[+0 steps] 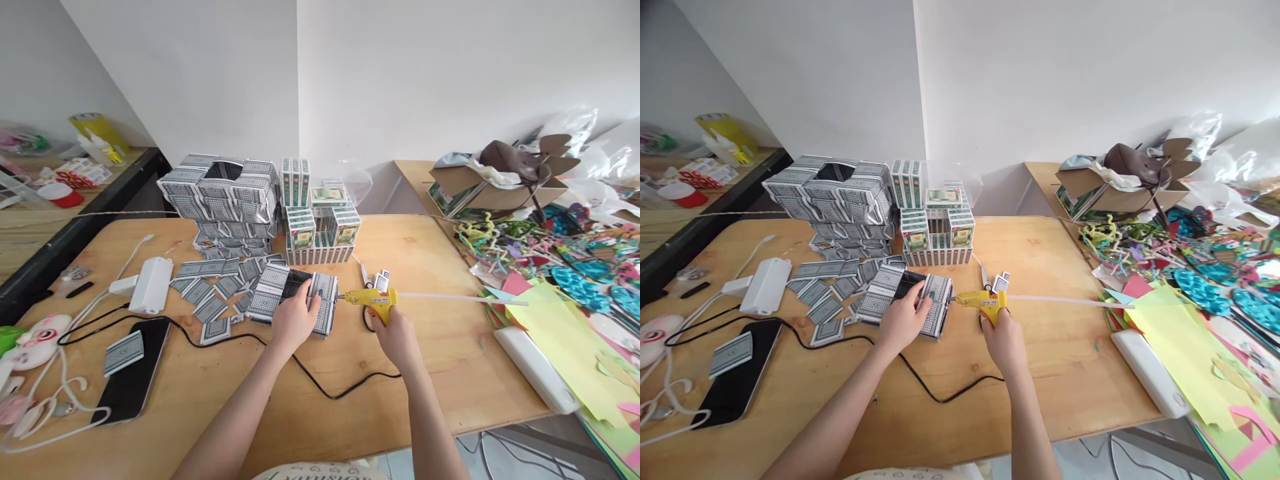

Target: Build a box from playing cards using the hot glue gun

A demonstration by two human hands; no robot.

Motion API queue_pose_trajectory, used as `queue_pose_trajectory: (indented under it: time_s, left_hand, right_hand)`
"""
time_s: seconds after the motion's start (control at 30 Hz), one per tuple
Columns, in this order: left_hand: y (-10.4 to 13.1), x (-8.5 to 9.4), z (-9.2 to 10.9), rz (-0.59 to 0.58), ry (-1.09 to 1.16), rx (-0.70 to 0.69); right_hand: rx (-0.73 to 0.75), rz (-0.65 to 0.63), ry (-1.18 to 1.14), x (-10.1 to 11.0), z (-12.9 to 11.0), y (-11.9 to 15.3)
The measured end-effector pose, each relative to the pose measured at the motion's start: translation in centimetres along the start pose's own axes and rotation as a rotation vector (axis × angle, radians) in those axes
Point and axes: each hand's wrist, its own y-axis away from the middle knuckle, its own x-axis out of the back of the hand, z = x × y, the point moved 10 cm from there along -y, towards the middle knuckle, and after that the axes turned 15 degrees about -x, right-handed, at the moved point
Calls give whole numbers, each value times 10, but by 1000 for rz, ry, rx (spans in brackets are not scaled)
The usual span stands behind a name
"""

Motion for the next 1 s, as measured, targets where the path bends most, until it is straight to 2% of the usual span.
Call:
queue_pose_trajectory:
  time_s: [0.37,1.0]
  left_hand:
    - [0,0,0,12,3,-4]
    - [-1,0,1,-4,-27,-7]
  right_hand:
    - [-79,92,-106,12,-4,9]
    - [-60,18,-136,1,6,4]
